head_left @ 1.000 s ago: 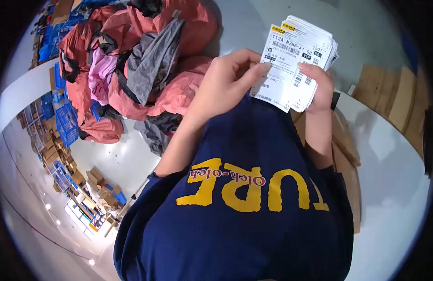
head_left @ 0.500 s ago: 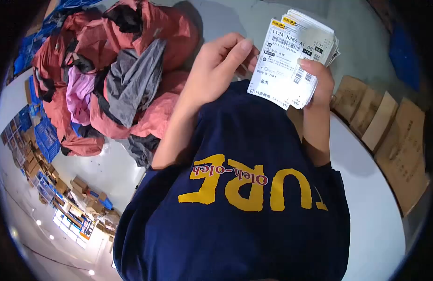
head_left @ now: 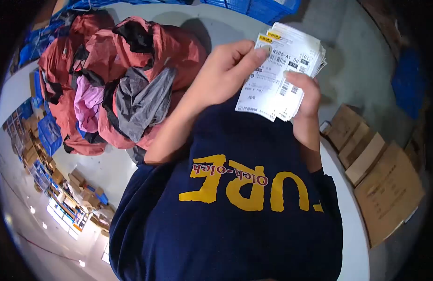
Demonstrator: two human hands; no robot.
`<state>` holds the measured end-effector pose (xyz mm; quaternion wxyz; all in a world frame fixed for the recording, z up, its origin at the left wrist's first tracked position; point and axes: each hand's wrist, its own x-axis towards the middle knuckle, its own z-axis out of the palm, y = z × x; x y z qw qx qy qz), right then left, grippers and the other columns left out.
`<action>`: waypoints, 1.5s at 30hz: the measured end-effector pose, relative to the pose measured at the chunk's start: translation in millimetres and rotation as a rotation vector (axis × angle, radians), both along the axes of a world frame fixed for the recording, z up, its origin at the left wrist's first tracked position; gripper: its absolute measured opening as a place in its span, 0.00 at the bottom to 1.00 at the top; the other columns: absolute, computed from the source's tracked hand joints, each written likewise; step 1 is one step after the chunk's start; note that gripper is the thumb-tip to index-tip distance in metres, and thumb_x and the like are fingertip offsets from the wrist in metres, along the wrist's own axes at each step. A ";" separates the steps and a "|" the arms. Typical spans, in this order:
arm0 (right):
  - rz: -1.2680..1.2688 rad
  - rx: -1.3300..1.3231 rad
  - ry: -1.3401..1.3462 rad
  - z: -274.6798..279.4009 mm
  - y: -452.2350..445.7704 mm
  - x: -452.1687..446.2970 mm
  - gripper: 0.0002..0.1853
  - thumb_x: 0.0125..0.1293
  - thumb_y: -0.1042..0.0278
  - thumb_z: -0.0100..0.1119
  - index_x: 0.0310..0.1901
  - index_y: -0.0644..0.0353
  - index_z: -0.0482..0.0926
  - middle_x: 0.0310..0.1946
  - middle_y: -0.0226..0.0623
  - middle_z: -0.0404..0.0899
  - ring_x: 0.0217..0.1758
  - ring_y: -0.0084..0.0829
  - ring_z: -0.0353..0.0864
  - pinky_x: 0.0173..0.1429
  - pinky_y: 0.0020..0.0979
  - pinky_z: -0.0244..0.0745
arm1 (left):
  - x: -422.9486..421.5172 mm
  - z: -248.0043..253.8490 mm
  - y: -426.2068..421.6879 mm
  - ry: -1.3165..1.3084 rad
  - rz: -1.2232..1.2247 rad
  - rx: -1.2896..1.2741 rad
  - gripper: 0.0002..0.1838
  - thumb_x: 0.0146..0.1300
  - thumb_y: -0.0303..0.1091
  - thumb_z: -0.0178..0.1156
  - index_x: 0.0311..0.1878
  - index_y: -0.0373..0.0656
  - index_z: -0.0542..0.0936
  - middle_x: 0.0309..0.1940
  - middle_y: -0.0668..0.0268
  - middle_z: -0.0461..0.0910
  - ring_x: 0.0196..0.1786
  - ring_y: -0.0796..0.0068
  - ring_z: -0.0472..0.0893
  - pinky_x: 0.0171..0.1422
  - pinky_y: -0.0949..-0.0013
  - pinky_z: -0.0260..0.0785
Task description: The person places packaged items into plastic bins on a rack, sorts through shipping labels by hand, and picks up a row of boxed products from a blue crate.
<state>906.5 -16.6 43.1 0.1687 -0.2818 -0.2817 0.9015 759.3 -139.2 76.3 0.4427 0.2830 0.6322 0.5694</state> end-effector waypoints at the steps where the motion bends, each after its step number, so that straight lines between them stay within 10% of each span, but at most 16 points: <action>1: 0.033 -0.024 0.063 -3.4 9.7 -8.3 0.34 0.55 0.79 0.49 0.68 0.67 0.64 0.56 0.57 0.79 0.47 0.46 0.86 0.44 0.35 0.84 | -4.3 -1.0 9.6 -0.063 0.032 -0.039 0.17 0.74 0.39 0.55 0.34 0.35 0.78 0.22 0.66 0.77 0.20 0.84 0.70 0.22 0.80 0.61; 15: 0.425 -0.098 0.015 -2.8 186.7 -133.2 0.32 0.57 0.79 0.49 0.67 0.67 0.66 0.55 0.56 0.79 0.46 0.45 0.86 0.46 0.34 0.83 | -57.8 -5.0 129.9 0.083 0.578 0.038 0.15 0.74 0.38 0.56 0.33 0.38 0.77 0.21 0.69 0.74 0.22 0.84 0.68 0.26 0.80 0.62; 36: 0.539 -0.123 0.029 2.7 198.3 -206.1 0.32 0.58 0.78 0.49 0.68 0.68 0.64 0.55 0.57 0.79 0.47 0.46 0.86 0.45 0.33 0.84 | -112.0 -9.8 142.7 0.024 0.867 0.158 0.12 0.72 0.38 0.58 0.37 0.37 0.75 0.24 0.69 0.75 0.24 0.83 0.70 0.28 0.79 0.65; 45: 0.507 -0.035 0.062 -7.3 219.8 -195.5 0.34 0.58 0.78 0.48 0.70 0.65 0.62 0.59 0.57 0.77 0.51 0.48 0.84 0.52 0.38 0.83 | -117.5 7.4 156.7 0.213 0.531 -0.047 0.12 0.66 0.32 0.64 0.46 0.35 0.74 0.33 0.60 0.82 0.28 0.76 0.78 0.30 0.73 0.72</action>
